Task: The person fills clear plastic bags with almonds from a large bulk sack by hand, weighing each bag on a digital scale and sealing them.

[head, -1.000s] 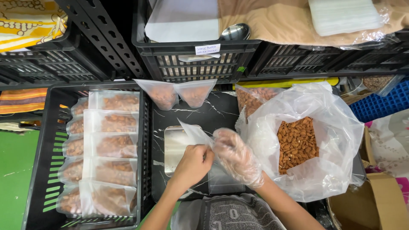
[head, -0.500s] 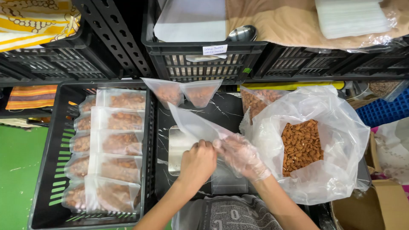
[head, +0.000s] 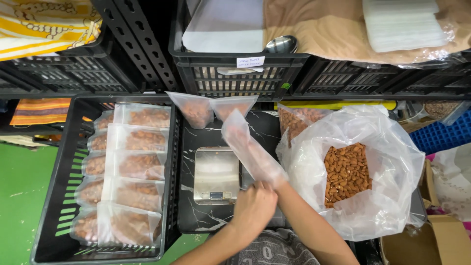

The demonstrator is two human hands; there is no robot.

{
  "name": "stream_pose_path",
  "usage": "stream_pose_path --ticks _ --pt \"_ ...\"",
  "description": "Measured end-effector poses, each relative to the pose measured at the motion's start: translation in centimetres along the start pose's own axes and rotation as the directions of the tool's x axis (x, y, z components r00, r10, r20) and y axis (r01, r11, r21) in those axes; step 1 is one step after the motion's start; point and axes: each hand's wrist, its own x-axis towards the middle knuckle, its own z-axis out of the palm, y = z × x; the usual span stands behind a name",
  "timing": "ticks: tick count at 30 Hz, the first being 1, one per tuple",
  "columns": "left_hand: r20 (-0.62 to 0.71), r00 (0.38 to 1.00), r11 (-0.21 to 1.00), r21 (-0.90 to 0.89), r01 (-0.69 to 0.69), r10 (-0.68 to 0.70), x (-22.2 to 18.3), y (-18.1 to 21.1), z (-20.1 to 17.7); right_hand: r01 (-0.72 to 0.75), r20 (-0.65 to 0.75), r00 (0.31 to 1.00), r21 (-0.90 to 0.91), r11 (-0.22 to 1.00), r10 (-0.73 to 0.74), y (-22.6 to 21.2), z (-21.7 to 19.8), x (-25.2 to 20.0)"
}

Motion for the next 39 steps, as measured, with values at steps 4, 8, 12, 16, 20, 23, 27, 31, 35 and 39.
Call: stream_pose_path --ticks 4,8,12,16,20,23,27,31,35,39 --pt "0.06 0.993 0.968 -0.238 -0.082 0.099 -1.1 1.7 -0.1 -0.044 -0.036 0.998 0.28 0.959 0.057 0.7 -0.2 0.0" --pt "0.323 0.91 0.854 -0.517 -0.059 0.259 0.0 1.0 -3.4 -0.073 -0.034 0.994 0.535 0.842 0.107 0.8 -0.3 -1.6" --pt "0.46 0.813 0.498 -0.83 0.251 0.357 3.2 -4.4 -6.0 -0.095 -0.022 0.986 0.75 0.655 0.168 0.7 -0.2 -2.8" --pt "-0.057 0.992 0.47 -0.883 0.004 -0.116 4.6 -10.8 1.2 -0.111 0.017 0.974 0.904 0.412 0.225 0.1 0.2 -4.4" --pt "-0.151 0.988 0.387 -0.91 -0.15 0.029 4.3 -11.3 2.7 -0.121 0.079 0.957 0.983 0.136 0.279 -2.4 1.8 -5.7" --pt "-0.1 0.994 0.279 -0.954 -0.108 0.043 4.0 -11.7 3.1 -0.142 0.162 0.942 0.986 -0.088 0.292 -1.0 1.0 -8.5" --pt "-0.015 1.0 0.175 -0.984 -0.019 0.026 3.1 -13.4 2.1 -0.137 0.26 0.913 0.922 -0.363 0.314 -0.4 1.7 -11.3" --pt "0.102 0.992 0.122 -0.986 0.11 -0.074 2.3 -14.6 1.6 -0.082 0.335 0.887 0.792 -0.605 0.318 -0.3 2.6 -13.7" --pt "0.186 0.961 0.101 -0.972 0.21 -0.204 2.2 -13.1 -0.1 0.001 0.398 0.867 0.601 -0.8 0.301 -0.5 3.4 -16.1" --pt "0.225 0.945 0.07 -0.966 0.247 -0.237 1.5 -12.4 1.3 0.096 0.445 0.855 0.37 -0.924 0.267 -0.7 5.0 -18.5"
